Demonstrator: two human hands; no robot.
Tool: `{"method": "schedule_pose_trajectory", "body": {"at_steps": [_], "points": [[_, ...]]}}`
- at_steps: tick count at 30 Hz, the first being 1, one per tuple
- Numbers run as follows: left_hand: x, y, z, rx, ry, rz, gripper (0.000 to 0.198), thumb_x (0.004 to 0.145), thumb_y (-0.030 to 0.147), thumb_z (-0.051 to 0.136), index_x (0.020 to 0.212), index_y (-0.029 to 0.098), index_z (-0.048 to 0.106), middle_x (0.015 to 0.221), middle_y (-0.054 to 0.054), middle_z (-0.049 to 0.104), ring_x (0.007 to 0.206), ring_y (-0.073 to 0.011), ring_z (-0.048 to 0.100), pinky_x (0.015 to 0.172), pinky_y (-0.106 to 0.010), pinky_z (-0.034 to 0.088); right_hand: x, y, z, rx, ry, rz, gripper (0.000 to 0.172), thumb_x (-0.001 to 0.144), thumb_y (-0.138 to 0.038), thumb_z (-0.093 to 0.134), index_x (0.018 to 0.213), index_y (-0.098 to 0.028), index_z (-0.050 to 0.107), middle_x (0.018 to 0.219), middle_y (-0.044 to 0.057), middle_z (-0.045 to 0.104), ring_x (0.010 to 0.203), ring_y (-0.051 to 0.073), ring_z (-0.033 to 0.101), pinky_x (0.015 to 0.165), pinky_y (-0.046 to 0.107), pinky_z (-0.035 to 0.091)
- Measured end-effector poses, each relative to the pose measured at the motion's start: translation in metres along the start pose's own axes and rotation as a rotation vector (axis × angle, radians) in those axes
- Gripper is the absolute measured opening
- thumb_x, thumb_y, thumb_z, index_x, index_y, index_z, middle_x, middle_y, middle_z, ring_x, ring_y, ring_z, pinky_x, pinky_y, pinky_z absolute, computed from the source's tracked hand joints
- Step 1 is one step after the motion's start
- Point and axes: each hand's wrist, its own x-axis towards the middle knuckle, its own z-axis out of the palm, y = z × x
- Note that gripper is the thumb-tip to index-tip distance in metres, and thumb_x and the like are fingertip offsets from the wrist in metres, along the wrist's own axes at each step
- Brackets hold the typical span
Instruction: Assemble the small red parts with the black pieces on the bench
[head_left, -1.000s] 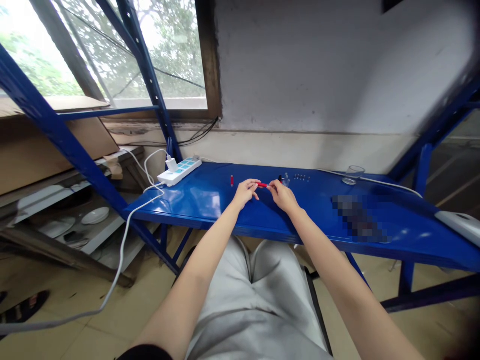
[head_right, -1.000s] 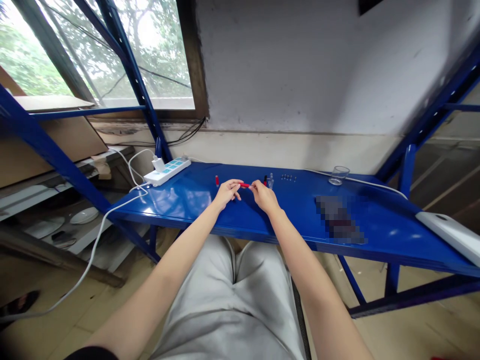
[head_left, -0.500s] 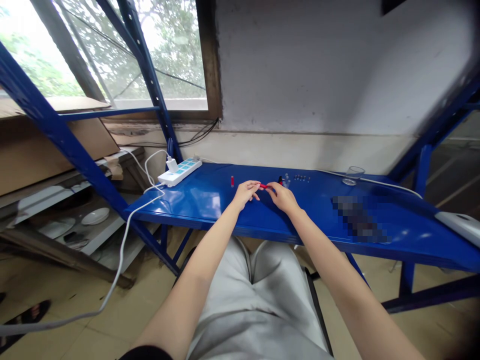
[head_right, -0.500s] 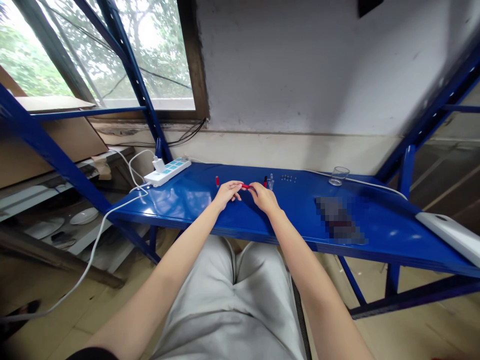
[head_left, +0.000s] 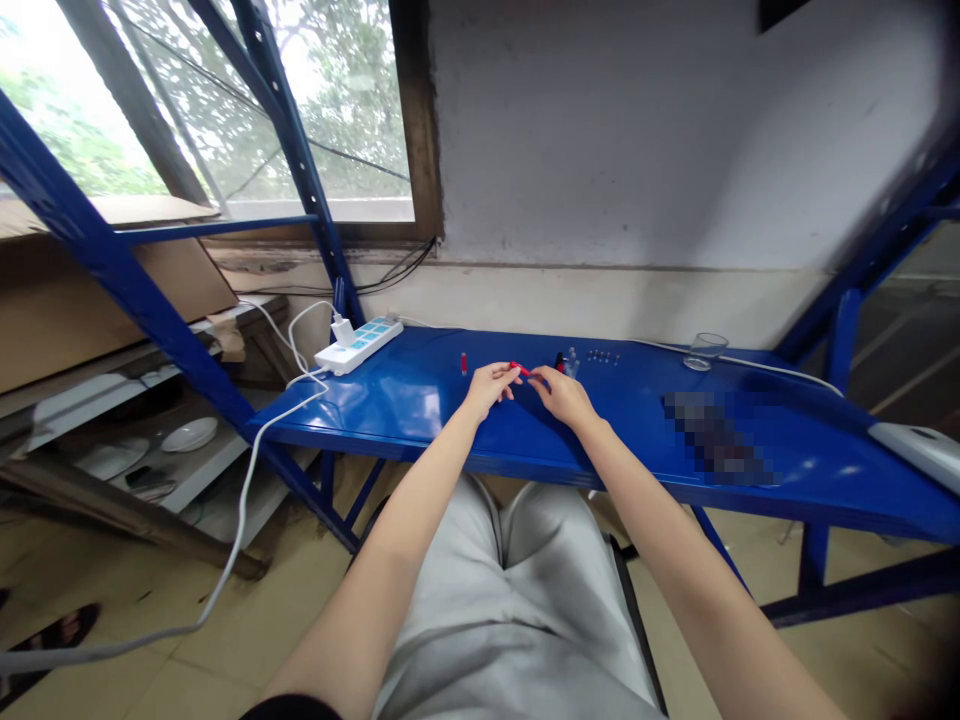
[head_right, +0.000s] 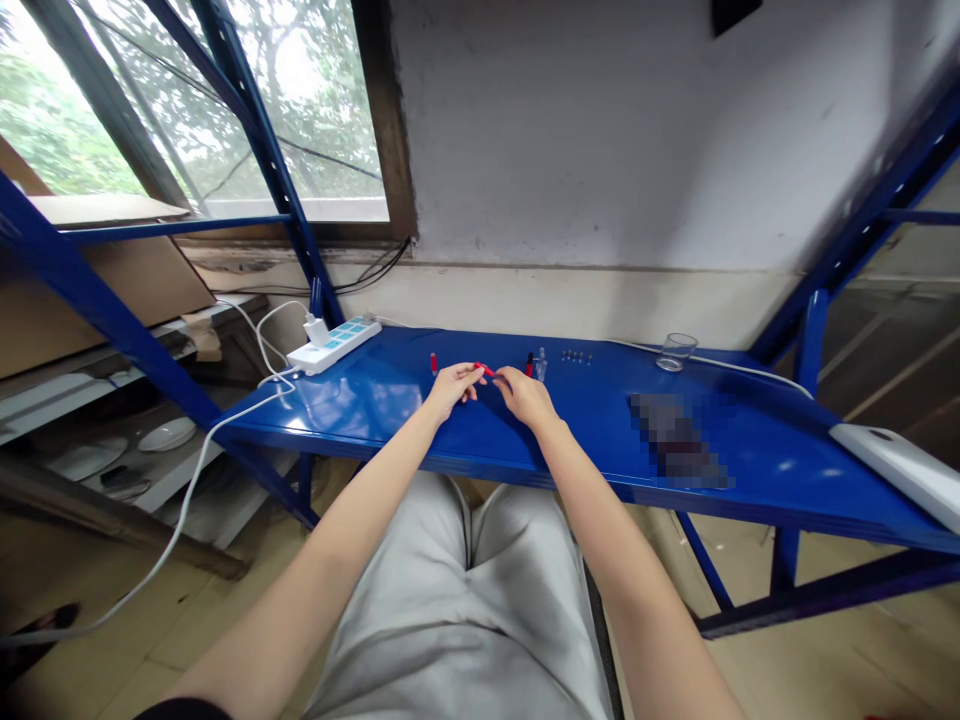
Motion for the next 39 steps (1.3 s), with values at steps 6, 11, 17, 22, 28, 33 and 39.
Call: {"method": "schedule_pose_trajectory", "body": {"at_steps": [6,11,17,22,28,33,39], "points": [[0.001,0.001,-0.001,0.069,0.165,0.072,0.028,0.076,0.038,0.058,0.084,0.012,0.061,0.072,-0.003,0.064,0.037,-0.0026,0.045,0.037,-0.018,0.029,-0.004,0.023,-0.006,0.067,-0.079,0.084,0.016,0.078,-0.031,0.052,0.084,-0.019,0.062,0.079,0.003,0.061,0.067,0.013,0.055,0.06,0.023,0.04],[0.001,-0.002,0.0,0.125,0.15,0.117,0.027,0.074,0.038,0.06,0.081,0.012,0.062,0.071,-0.004,0.064,0.04,-0.0036,0.045,0.042,-0.019,0.035,-0.011,0.04,-0.015,0.009,-0.049,0.413,0.014,0.076,-0.03,0.054,0.081,-0.019,0.061,0.069,0.002,0.062,0.065,0.014,0.056,0.058,0.023,0.038],[0.004,-0.006,0.0,0.14,0.132,0.127,0.026,0.072,0.036,0.062,0.08,0.011,0.063,0.071,-0.005,0.064,0.042,-0.0048,0.047,0.045,-0.021,0.038,-0.011,0.04,-0.02,-0.111,-0.076,0.691,0.015,0.077,-0.03,0.054,0.085,-0.021,0.062,0.085,0.005,0.067,0.084,0.021,0.061,0.061,0.026,0.039],[0.005,-0.014,0.005,0.225,0.081,0.146,0.028,0.071,0.037,0.062,0.081,0.011,0.065,0.069,-0.005,0.064,0.049,-0.0073,0.05,0.048,-0.021,0.041,-0.008,0.035,-0.021,-0.173,-0.103,0.75,0.02,0.079,-0.035,0.051,0.086,-0.021,0.064,0.089,0.008,0.067,0.089,0.023,0.061,0.066,0.028,0.041],[0.011,-0.01,0.027,0.539,-0.027,0.232,0.025,0.07,0.035,0.062,0.079,0.012,0.067,0.07,-0.005,0.066,0.06,-0.0109,0.055,0.059,-0.023,0.042,-0.007,0.033,-0.02,-0.217,-0.115,0.736,0.024,0.08,-0.038,0.051,0.086,-0.021,0.066,0.088,0.009,0.068,0.089,0.023,0.061,0.069,0.029,0.043],[0.022,-0.005,0.057,0.709,-0.003,0.252,0.019,0.07,0.033,0.062,0.076,0.016,0.068,0.072,-0.004,0.066,0.066,-0.014,0.058,0.063,-0.025,0.042,-0.006,0.034,-0.019,-0.238,-0.124,0.731,0.025,0.079,-0.039,0.052,0.087,-0.022,0.068,0.089,0.009,0.068,0.089,0.023,0.062,0.071,0.029,0.043],[0.026,-0.01,0.076,0.78,0.048,0.149,0.011,0.069,0.028,0.063,0.07,0.018,0.067,0.069,-0.006,0.064,0.068,-0.0186,0.059,0.062,-0.028,0.041,-0.008,0.036,-0.018,-0.233,-0.105,0.691,0.023,0.077,-0.038,0.053,0.084,-0.022,0.069,0.085,0.009,0.068,0.085,0.023,0.063,0.068,0.029,0.044]]}}
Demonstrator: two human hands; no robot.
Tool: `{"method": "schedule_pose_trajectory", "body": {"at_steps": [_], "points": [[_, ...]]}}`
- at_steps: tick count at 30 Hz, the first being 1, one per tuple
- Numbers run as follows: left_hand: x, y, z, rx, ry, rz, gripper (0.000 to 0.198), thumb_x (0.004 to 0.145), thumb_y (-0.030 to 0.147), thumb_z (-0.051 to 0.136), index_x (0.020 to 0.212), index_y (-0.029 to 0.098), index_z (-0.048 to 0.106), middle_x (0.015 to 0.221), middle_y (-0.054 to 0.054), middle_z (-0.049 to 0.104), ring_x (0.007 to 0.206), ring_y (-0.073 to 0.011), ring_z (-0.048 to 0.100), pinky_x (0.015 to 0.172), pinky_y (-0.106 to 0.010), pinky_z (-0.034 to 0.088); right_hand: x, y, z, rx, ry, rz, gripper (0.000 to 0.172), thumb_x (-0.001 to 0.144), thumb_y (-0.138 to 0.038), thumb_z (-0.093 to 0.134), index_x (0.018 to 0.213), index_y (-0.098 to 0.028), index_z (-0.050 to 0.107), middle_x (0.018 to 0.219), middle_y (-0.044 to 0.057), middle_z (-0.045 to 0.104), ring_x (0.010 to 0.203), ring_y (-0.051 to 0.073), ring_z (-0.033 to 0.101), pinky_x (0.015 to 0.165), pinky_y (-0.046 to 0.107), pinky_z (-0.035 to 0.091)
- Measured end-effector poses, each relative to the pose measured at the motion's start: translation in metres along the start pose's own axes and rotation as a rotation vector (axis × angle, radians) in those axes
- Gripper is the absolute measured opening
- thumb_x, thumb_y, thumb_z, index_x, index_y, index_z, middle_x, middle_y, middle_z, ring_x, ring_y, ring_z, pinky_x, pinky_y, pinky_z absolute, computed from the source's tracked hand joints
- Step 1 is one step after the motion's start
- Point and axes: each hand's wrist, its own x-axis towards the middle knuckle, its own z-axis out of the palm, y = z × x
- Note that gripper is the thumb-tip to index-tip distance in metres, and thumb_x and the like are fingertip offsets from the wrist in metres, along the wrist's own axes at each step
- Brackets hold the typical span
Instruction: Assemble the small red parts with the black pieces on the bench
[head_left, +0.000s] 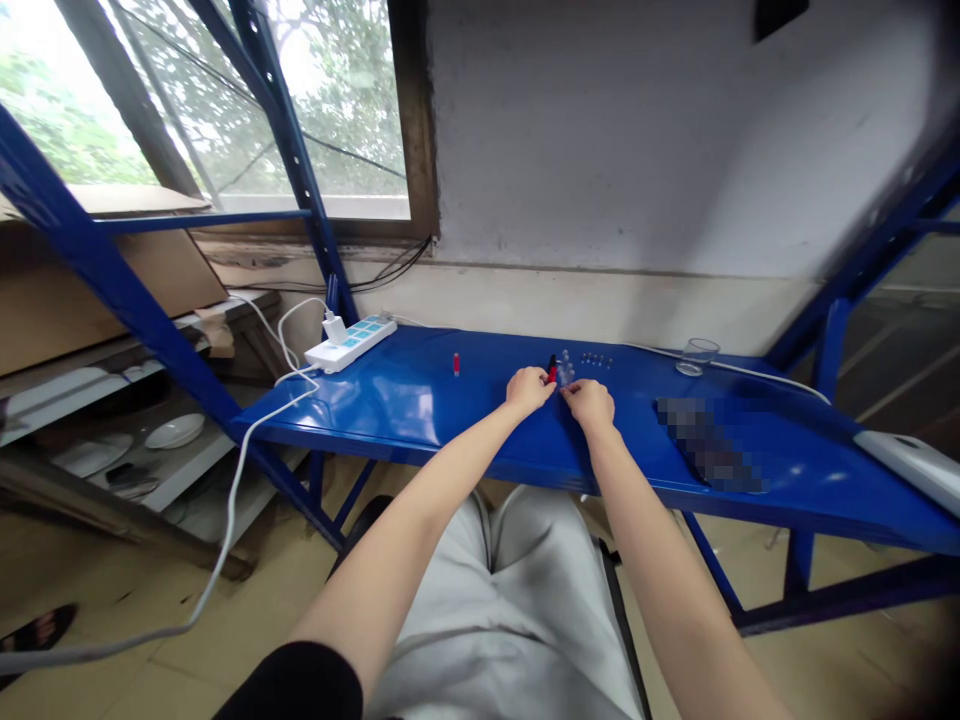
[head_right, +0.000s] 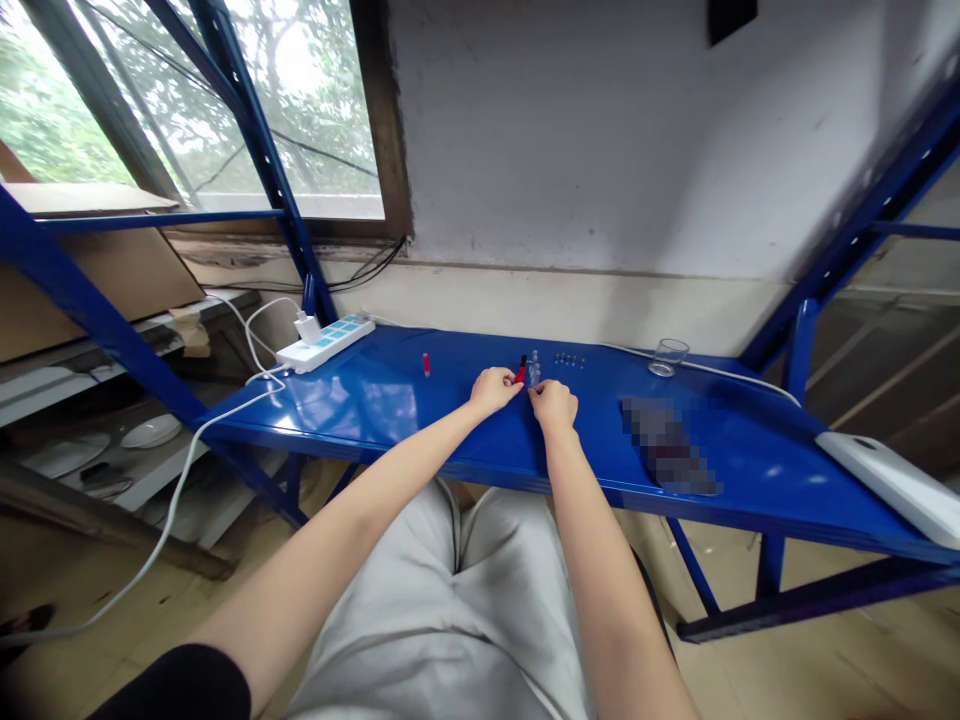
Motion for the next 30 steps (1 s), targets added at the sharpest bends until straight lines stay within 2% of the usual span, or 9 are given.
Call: {"method": "schedule_pose_trajectory", "body": {"at_steps": [7,14,17,20,24,27,30], "points": [[0.003,-0.005,0.006,0.05,0.005,-0.024,0.013,0.065,0.027,0.068,0.057,0.019,0.063,0.065,-0.006,0.063,0.073,-0.0205,0.059,0.07,-0.03,0.042,-0.001,-0.001,0.001,-0.014,0.034,-0.013,0.022,0.076,-0.036,0.054,0.083,-0.021,0.069,0.085,0.01,0.068,0.084,0.022,0.062,0.071,0.031,0.044],[0.003,-0.002,0.011,0.134,-0.013,-0.081,0.012,0.067,0.029,0.066,0.065,0.018,0.063,0.077,-0.007,0.065,0.083,-0.0231,0.059,0.078,-0.035,0.04,-0.004,-0.003,-0.003,-0.014,-0.003,0.001,0.023,0.077,-0.037,0.053,0.087,-0.022,0.067,0.088,0.01,0.067,0.089,0.024,0.061,0.077,0.035,0.042],[0.003,-0.001,0.004,0.129,-0.031,-0.071,0.019,0.064,0.034,0.069,0.07,0.018,0.063,0.079,-0.008,0.064,0.084,-0.0243,0.059,0.077,-0.034,0.04,-0.005,-0.003,-0.004,-0.027,-0.012,-0.004,0.023,0.077,-0.037,0.052,0.087,-0.021,0.066,0.088,0.01,0.067,0.089,0.024,0.061,0.077,0.035,0.042],[0.005,-0.001,-0.021,0.161,0.019,0.012,0.022,0.07,0.035,0.065,0.08,0.016,0.062,0.082,-0.01,0.062,0.086,-0.0249,0.057,0.08,-0.036,0.039,-0.006,-0.003,-0.004,-0.024,-0.002,-0.016,0.026,0.077,-0.039,0.052,0.09,-0.019,0.063,0.089,0.011,0.066,0.089,0.025,0.061,0.077,0.036,0.041],[0.009,-0.002,-0.075,0.369,0.168,0.215,0.023,0.082,0.026,0.049,0.099,0.014,0.057,0.104,-0.015,0.057,0.103,-0.0276,0.048,0.09,-0.039,0.032,-0.01,-0.005,-0.006,0.052,0.074,-0.019,0.032,0.077,-0.041,0.05,0.098,-0.016,0.055,0.088,0.012,0.064,0.085,0.026,0.06,0.075,0.037,0.042],[0.009,-0.013,-0.113,0.507,0.209,0.24,0.031,0.085,0.025,0.04,0.111,0.013,0.051,0.113,-0.017,0.052,0.109,-0.0288,0.044,0.092,-0.041,0.029,-0.014,-0.008,-0.008,0.184,0.243,-0.048,0.034,0.078,-0.039,0.046,0.103,-0.016,0.047,0.093,0.012,0.061,0.085,0.025,0.058,0.074,0.036,0.042],[0.002,-0.032,-0.134,0.635,0.226,0.192,0.036,0.087,0.029,0.036,0.117,0.014,0.048,0.117,-0.017,0.05,0.111,-0.0303,0.041,0.091,-0.041,0.028,-0.016,-0.012,-0.01,0.27,0.467,-0.192,0.032,0.078,-0.033,0.043,0.105,-0.015,0.044,0.099,0.013,0.056,0.092,0.024,0.054,0.078,0.037,0.042]]}}
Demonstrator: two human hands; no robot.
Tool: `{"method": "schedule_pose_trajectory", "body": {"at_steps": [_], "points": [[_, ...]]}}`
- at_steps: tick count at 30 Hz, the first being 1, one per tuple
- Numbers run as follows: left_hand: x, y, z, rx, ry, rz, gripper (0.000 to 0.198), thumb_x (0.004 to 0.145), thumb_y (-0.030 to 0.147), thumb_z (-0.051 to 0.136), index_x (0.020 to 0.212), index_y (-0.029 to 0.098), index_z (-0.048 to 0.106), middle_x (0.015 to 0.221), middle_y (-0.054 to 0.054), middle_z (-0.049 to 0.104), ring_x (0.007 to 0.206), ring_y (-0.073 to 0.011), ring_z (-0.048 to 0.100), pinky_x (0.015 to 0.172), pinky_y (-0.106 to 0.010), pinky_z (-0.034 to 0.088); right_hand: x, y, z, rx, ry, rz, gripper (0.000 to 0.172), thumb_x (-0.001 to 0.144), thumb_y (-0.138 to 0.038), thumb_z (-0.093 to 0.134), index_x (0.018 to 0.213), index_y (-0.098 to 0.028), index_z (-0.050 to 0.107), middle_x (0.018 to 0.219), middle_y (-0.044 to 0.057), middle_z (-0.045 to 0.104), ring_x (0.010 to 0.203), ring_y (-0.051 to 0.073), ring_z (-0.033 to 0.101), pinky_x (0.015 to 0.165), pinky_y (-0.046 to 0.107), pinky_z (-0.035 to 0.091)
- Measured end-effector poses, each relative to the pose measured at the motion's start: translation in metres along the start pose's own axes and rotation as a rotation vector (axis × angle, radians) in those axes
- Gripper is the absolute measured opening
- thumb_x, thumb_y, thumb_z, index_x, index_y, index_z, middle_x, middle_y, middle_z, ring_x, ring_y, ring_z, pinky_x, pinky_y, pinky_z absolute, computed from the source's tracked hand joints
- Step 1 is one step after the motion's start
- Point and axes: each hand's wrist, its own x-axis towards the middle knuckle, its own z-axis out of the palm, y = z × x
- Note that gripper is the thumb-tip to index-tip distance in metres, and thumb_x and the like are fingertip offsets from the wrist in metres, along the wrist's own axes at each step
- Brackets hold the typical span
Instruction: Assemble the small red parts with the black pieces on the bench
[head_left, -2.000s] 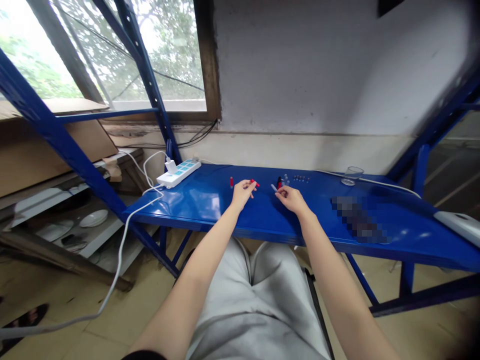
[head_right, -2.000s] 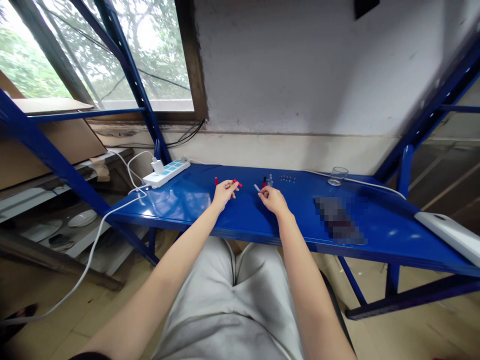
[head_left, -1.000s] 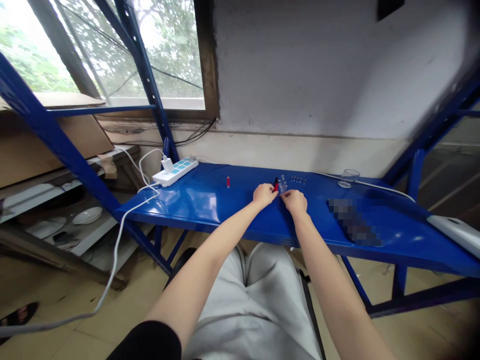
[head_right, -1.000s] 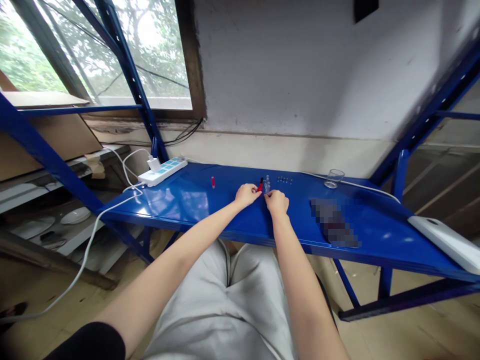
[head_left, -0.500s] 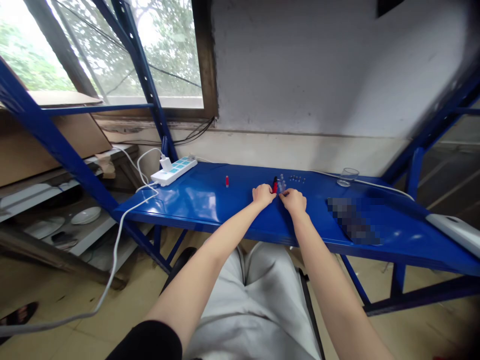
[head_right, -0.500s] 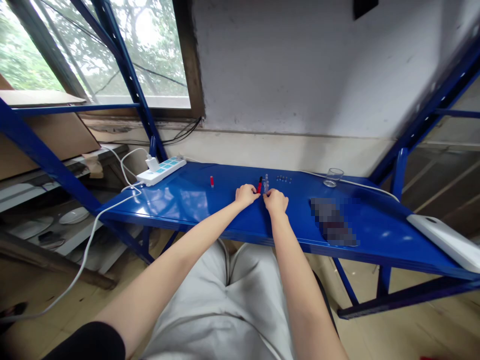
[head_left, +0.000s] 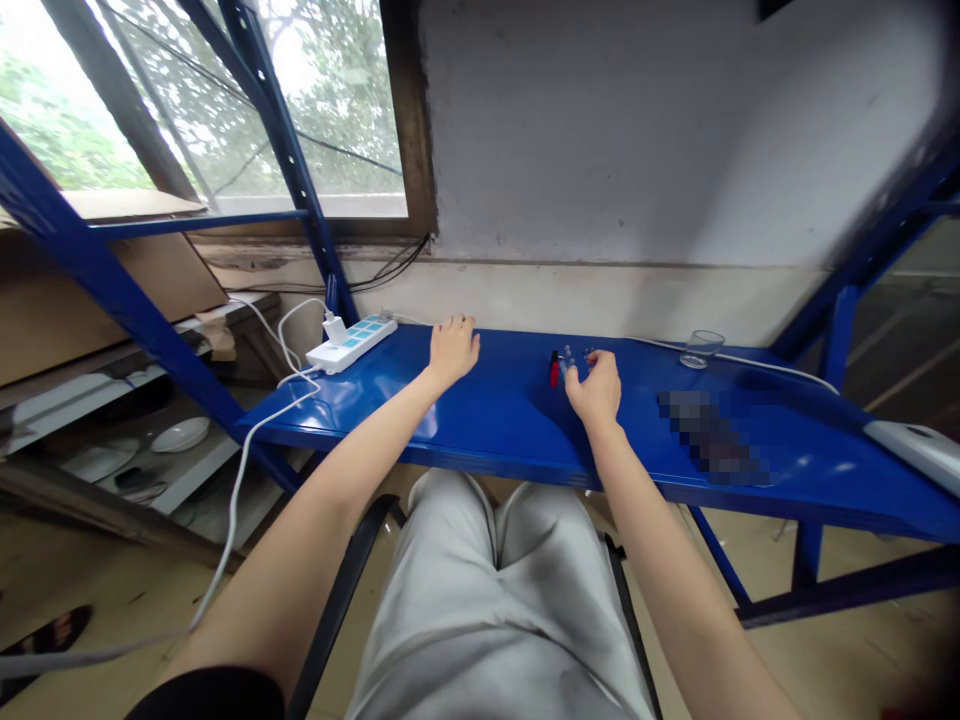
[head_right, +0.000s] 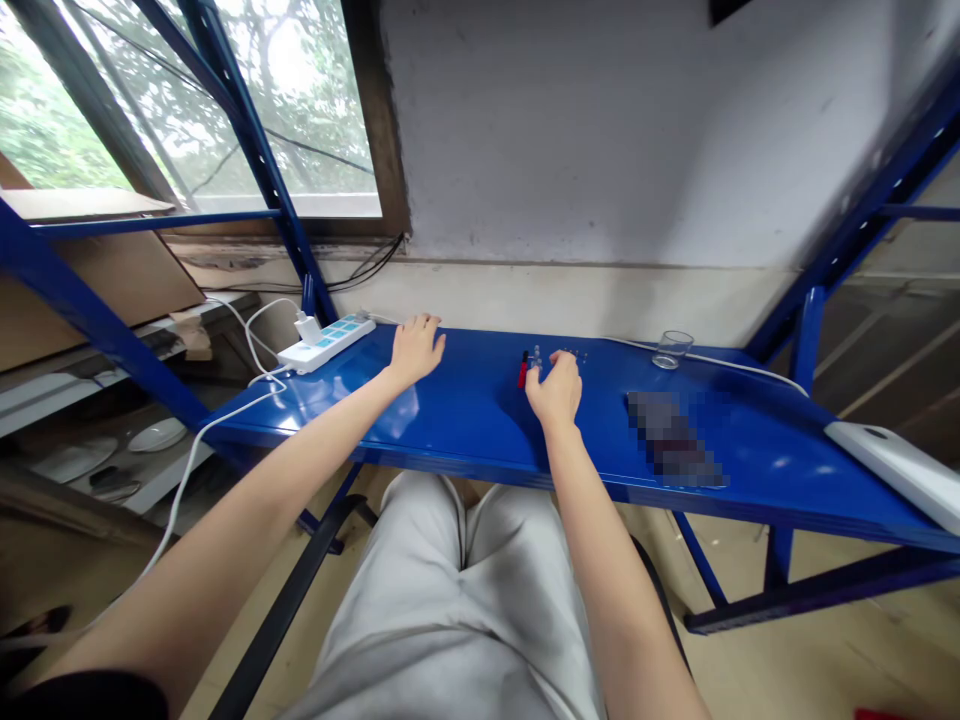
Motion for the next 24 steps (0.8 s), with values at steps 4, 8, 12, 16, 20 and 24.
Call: {"method": "schedule_pose_trajectory", "body": {"at_steps": [4,8,12,16,20,24], "points": [[-0.02,-0.022,0.011,0.104,-0.062,0.004,0.041,0.088,0.034,0.032,0.12,0.013,0.047,0.116,-0.019,0.051,0.11,-0.0314,0.043,0.089,-0.041,0.029,-0.002,-0.007,0.001,0.103,0.081,-0.264,0.035,0.079,-0.027,0.041,0.111,-0.013,0.042,0.107,0.017,0.051,0.103,0.026,0.049,0.086,0.04,0.04],[-0.034,-0.029,0.03,0.118,-0.14,-0.055,0.041,0.09,0.033,0.026,0.116,0.01,0.048,0.101,-0.02,0.058,0.1,-0.0295,0.051,0.083,-0.038,0.035,-0.004,-0.014,0.001,0.156,0.023,-0.411,0.036,0.08,-0.023,0.04,0.115,-0.014,0.041,0.113,0.017,0.05,0.111,0.025,0.047,0.091,0.042,0.039],[-0.034,-0.028,0.041,0.026,-0.197,-0.169,0.036,0.091,0.028,0.025,0.113,0.01,0.048,0.092,-0.019,0.062,0.093,-0.0264,0.057,0.076,-0.033,0.039,-0.006,-0.017,0.003,0.155,-0.026,-0.461,0.037,0.081,-0.022,0.039,0.117,-0.015,0.042,0.114,0.017,0.051,0.113,0.026,0.046,0.093,0.046,0.038],[-0.024,-0.022,0.044,-0.234,-0.173,-0.304,0.025,0.088,0.025,0.036,0.099,0.014,0.055,0.087,-0.015,0.064,0.085,-0.0241,0.06,0.072,-0.032,0.041,-0.009,-0.018,0.005,0.154,-0.059,-0.497,0.036,0.082,-0.023,0.038,0.117,-0.015,0.044,0.115,0.016,0.053,0.113,0.026,0.047,0.093,0.046,0.038],[-0.018,-0.004,0.044,-0.815,-0.062,-0.398,0.017,0.084,0.021,0.043,0.086,0.014,0.059,0.078,-0.009,0.066,0.07,-0.0147,0.059,0.063,-0.024,0.042,-0.011,-0.021,0.008,0.146,-0.126,-0.562,0.036,0.085,-0.024,0.036,0.118,-0.015,0.047,0.115,0.015,0.056,0.111,0.025,0.049,0.095,0.045,0.038],[-0.023,0.017,0.047,-1.268,-0.106,-0.421,0.022,0.081,0.022,0.049,0.097,0.011,0.059,0.086,-0.011,0.068,0.057,-0.0086,0.056,0.048,-0.018,0.035,-0.012,-0.023,0.013,0.134,-0.199,-0.621,0.041,0.088,-0.025,0.034,0.127,-0.015,0.043,0.122,0.012,0.055,0.115,0.023,0.049,0.101,0.046,0.035]]}}
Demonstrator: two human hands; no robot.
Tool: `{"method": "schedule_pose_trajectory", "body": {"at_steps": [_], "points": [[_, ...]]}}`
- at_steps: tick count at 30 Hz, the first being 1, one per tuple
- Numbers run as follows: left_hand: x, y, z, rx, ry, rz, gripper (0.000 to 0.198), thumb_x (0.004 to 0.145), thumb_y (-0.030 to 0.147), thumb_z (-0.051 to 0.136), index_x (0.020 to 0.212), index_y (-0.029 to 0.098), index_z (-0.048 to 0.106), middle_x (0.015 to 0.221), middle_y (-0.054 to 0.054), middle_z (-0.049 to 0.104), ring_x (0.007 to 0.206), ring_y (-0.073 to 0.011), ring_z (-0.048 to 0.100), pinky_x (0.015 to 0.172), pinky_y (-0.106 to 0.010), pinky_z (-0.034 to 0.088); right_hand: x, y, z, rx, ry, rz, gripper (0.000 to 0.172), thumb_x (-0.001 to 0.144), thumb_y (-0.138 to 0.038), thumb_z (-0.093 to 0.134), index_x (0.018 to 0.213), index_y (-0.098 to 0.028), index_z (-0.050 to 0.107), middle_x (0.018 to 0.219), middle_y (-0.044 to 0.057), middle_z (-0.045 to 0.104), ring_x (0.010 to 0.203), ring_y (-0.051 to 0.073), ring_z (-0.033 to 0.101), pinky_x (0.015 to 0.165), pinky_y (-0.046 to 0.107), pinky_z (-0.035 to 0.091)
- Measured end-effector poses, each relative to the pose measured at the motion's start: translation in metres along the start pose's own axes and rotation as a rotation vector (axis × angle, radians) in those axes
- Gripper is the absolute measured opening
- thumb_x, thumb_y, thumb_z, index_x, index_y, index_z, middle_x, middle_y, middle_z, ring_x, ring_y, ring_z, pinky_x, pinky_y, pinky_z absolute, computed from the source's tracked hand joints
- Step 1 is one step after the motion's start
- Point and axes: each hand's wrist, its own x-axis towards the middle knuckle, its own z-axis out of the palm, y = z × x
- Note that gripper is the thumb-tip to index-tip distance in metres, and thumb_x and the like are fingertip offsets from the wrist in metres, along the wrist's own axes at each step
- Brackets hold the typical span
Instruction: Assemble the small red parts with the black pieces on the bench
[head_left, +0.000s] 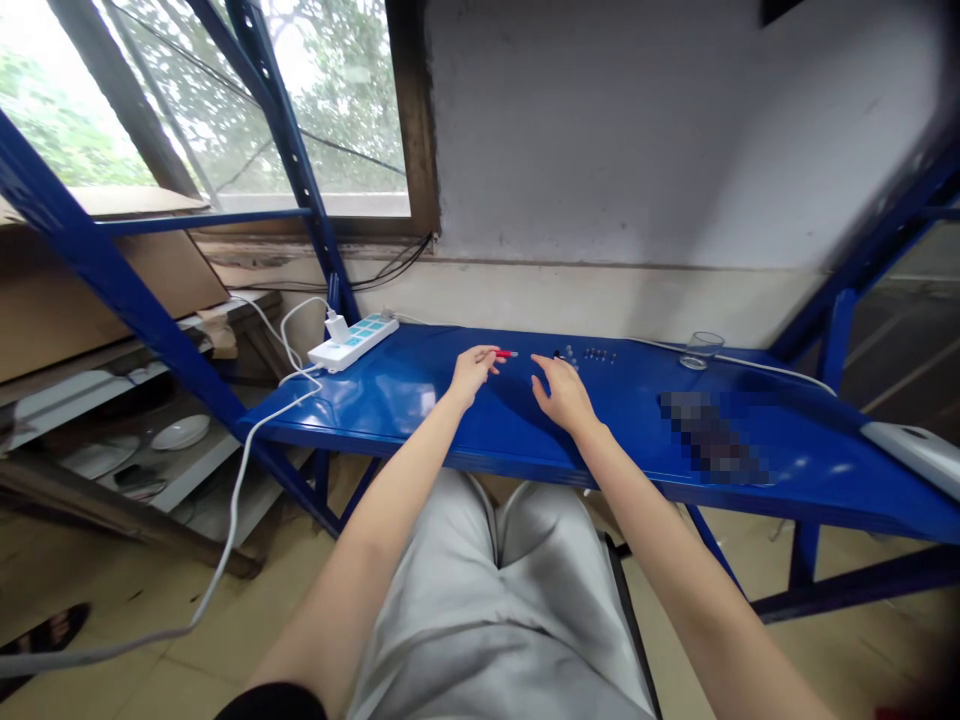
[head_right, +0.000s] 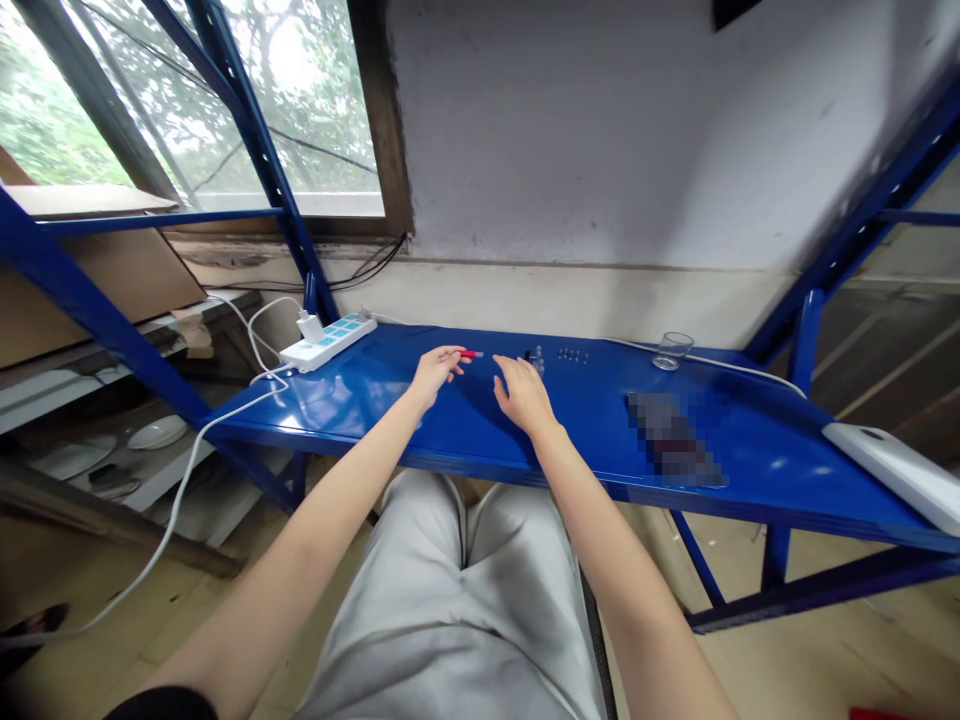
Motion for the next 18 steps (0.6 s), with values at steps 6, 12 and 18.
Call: {"method": "schedule_pose_trajectory", "body": {"at_steps": [6,12,18], "points": [[-0.011,-0.013,0.006,-0.145,-0.241,-0.035,0.031,0.074,0.029,0.06,0.098,0.01,0.058,0.093,-0.013,0.068,0.057,-0.0092,0.06,0.046,-0.018,0.033,0.001,0.001,0.006,0.015,-0.069,-0.01,0.042,0.091,-0.028,0.031,0.128,-0.014,0.045,0.124,0.013,0.055,0.118,0.02,0.048,0.106,0.047,0.029],[-0.018,-0.012,0.004,-0.146,-0.278,-0.037,0.031,0.073,0.03,0.062,0.097,0.01,0.06,0.086,-0.01,0.068,0.057,-0.0109,0.063,0.045,-0.018,0.03,0.001,0.0,0.007,-0.039,-0.081,0.001,0.036,0.093,-0.029,0.031,0.107,-0.016,0.061,0.106,0.009,0.066,0.097,0.017,0.061,0.104,0.042,0.031],[-0.019,-0.011,0.005,-0.146,-0.252,-0.052,0.03,0.074,0.029,0.061,0.098,0.011,0.06,0.082,-0.008,0.067,0.057,-0.011,0.063,0.045,-0.017,0.03,0.0,0.003,0.011,-0.044,-0.021,-0.048,0.032,0.092,-0.027,0.036,0.102,-0.016,0.063,0.1,0.008,0.068,0.087,0.017,0.063,0.094,0.037,0.038]]}}
